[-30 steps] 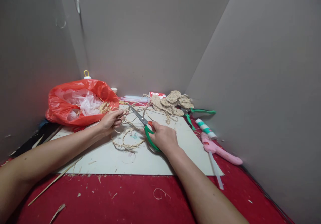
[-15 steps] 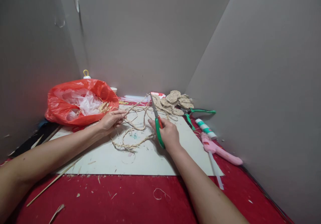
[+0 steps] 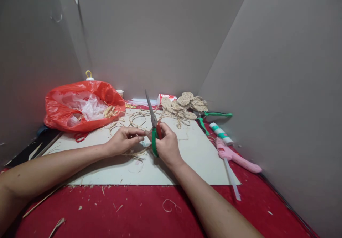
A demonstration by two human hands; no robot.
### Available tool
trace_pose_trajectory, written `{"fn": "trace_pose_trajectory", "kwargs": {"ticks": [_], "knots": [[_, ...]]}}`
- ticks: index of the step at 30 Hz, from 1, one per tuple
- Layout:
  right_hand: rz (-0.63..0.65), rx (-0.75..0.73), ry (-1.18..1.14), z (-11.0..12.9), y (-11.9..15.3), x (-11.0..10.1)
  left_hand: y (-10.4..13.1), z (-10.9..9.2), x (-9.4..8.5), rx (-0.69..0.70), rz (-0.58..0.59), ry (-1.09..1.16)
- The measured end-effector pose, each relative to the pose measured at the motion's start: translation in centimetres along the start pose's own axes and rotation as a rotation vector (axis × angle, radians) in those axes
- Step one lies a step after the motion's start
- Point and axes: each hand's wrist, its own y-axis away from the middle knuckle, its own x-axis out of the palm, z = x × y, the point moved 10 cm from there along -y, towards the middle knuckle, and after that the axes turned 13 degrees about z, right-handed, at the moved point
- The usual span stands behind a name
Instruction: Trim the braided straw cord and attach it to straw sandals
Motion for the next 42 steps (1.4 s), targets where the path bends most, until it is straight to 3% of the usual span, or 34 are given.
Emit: {"fn": "trace_pose_trajectory", "kwargs": {"ticks": [6,11,18,23,27,34,42], "knots": [[0.004,0.038,-0.150,0.5,-0.2,-0.4,0.0,0.6,0.6,-0.059,0.085,-0.026],[0.049,0.141,-0.307,0.6,-0.2,-0.1,-0.1,1.4,0.3,-0.134,0.085,0.092],[0.036,0.119,-0.257,-0.2,-0.3,-0.2,0.1,1.0,1.0,-0.145,0.110,0.134],[0.031,0.098,-0.262,-0.3,-0.4,-0.2,0.2,1.1,0.3,-0.136,0.045,0.175],[-0.013,0.044,-0.122,0.1,-0.3,-1.1,0.0,1.2,0.3,-0.151,0.050,0.263],[-0.098,-0.034,0.343,0.9,-0.5,-2.9,-0.3,1.9,-1.0,-0.143,-0.047,0.505],[0.098,0.125,0.802,-1.0,-1.1,-1.2,-0.6,2.7,-2.9,-0.114,-0.166,0.618]]}}
